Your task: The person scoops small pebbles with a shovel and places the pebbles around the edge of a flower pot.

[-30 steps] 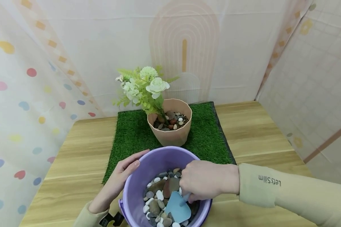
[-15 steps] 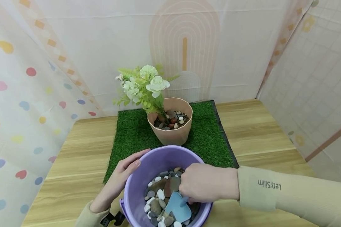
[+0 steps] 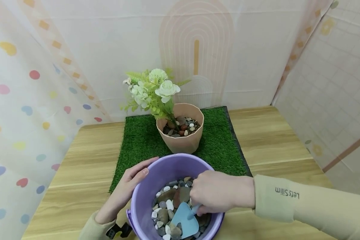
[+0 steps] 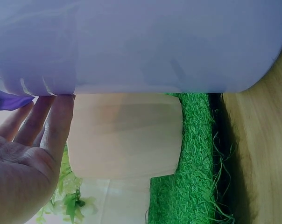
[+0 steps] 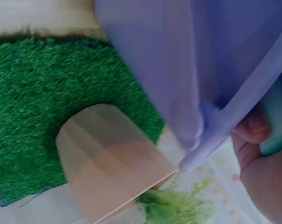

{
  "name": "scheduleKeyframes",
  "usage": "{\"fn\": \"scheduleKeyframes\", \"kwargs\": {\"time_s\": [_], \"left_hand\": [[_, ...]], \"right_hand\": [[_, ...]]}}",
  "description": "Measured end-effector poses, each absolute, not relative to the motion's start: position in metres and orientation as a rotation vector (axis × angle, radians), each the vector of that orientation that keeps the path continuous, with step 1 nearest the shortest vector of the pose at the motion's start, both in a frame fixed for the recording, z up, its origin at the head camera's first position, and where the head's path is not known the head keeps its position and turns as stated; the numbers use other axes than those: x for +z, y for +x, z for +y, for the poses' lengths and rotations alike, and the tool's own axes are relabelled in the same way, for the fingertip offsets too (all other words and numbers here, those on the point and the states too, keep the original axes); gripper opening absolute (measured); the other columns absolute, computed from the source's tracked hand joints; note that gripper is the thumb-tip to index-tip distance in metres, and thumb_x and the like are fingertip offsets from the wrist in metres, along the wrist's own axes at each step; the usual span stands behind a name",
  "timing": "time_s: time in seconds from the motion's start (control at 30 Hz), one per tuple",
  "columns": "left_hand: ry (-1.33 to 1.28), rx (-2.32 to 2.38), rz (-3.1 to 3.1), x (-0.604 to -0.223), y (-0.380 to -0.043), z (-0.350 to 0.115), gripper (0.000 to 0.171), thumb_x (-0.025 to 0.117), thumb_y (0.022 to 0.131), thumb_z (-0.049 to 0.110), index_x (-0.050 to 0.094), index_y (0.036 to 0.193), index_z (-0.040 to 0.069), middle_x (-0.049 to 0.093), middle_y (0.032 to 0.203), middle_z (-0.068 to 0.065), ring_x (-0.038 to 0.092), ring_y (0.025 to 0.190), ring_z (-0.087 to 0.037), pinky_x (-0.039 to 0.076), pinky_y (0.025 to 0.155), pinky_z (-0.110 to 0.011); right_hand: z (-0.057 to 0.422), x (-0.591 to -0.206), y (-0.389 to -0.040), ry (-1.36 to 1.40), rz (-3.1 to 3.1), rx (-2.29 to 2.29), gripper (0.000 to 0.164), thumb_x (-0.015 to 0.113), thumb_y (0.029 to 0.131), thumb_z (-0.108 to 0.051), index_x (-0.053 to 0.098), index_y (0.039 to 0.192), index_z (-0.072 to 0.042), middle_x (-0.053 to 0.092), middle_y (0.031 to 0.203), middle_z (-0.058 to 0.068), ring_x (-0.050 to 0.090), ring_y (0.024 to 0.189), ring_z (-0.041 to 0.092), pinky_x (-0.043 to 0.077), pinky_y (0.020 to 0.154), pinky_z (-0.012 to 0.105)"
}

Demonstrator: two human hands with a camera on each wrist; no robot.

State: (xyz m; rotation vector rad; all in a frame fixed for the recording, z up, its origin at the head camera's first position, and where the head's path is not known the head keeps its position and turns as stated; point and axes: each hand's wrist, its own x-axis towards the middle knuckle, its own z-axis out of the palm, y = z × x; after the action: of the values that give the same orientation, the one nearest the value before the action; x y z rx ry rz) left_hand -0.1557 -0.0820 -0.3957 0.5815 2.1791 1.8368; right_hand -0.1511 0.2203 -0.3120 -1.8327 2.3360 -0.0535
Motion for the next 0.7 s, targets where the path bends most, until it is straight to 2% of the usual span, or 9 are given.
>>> {"fn": "scheduleKeyframes", "kwargs": {"time_s": [0.13,0.7], "left_hand": [[0.576,1.834,2.187,-0.396,-0.156,-0.082,0.043,0.044,0.114,0.020,0.053,0.154,0.008,0.057,0.154,-0.023,0.066,0.123,0.004,0.060,0.097,-0.022],[0.582,1.848,2.178,-0.396,-0.156,-0.082,0.045,0.045,0.113,0.018,0.051,0.155,0.002,0.056,0.155,-0.024,0.066,0.123,0.005,0.059,0.098,-0.023]], "right_hand": [[0.218,-0.315,-0.145,-1.861,2.380,0.008,0.017,0.078,0.093,-0.041,0.074,0.077,-0.034,0.067,0.066,-0.021,0.058,0.060,-0.005,0.041,0.055,0.016],[0.223,-0.313,-0.154,-1.802,2.297,-0.203,0.025,0.077,0.095,-0.037,0.069,0.072,-0.031,0.063,0.065,-0.022,0.049,0.057,-0.013,0.033,0.055,0.007]]}}
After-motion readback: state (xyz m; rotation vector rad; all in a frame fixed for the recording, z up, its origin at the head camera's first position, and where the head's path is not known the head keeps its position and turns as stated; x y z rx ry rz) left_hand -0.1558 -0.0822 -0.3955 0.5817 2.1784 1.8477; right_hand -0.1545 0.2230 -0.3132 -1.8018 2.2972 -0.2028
